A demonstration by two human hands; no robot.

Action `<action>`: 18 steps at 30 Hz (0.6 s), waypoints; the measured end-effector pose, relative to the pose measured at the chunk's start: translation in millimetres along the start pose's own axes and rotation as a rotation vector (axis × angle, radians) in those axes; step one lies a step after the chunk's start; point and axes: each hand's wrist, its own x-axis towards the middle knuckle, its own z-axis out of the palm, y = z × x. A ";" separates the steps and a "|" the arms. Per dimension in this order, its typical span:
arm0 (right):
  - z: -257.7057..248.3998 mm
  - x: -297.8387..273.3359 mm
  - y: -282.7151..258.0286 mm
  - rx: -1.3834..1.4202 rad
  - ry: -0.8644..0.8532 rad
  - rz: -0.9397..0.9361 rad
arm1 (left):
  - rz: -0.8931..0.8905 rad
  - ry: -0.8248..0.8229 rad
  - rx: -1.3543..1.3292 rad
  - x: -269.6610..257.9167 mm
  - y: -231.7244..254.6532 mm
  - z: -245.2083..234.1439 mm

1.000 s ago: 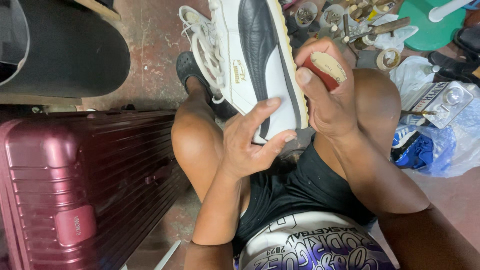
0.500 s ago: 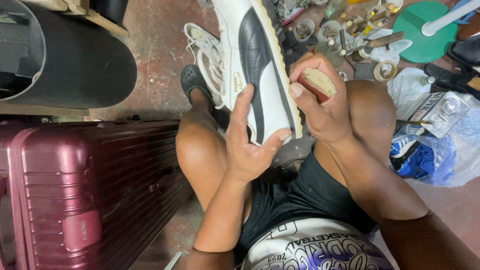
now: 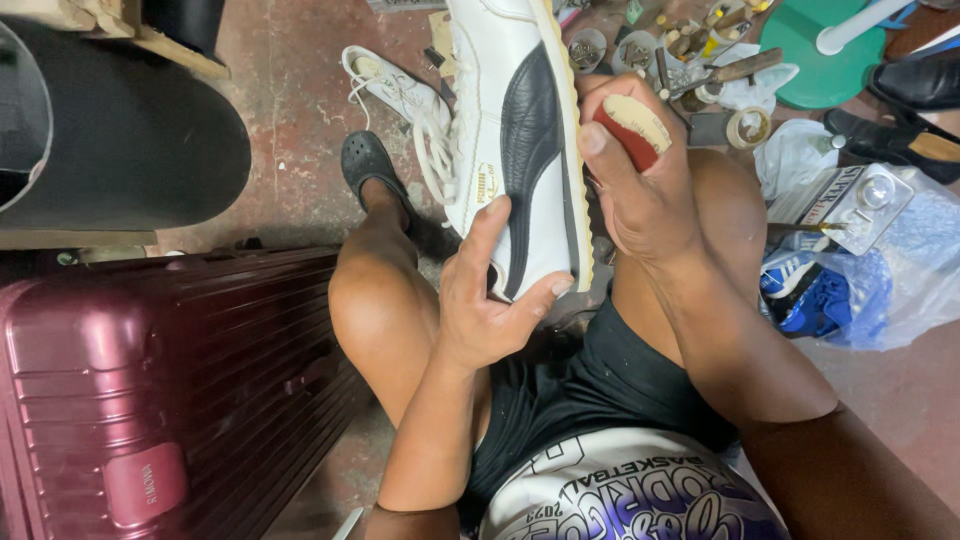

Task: The person applies glue to the sole of a white sneaker using a small bottle, then uses a red sanding block to rub the glued area. The person repeats the glue application and rubbing process on the same shoe.

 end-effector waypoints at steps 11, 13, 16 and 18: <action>-7.5 0.2 -6.5 -0.413 -0.030 -0.162 | -0.083 -0.002 -0.087 -2.9 -4.8 0.1; -7.3 0.1 -5.7 -0.329 -0.045 -0.137 | -0.067 -0.002 -0.072 -2.9 -6.7 0.2; -5.6 -2.7 -6.4 -0.220 -0.093 -0.109 | -0.039 0.025 -0.076 -4.5 -8.2 -1.8; -6.0 -4.1 -8.7 -0.288 -0.109 -0.112 | -0.048 0.019 -0.111 -5.3 -8.8 -3.1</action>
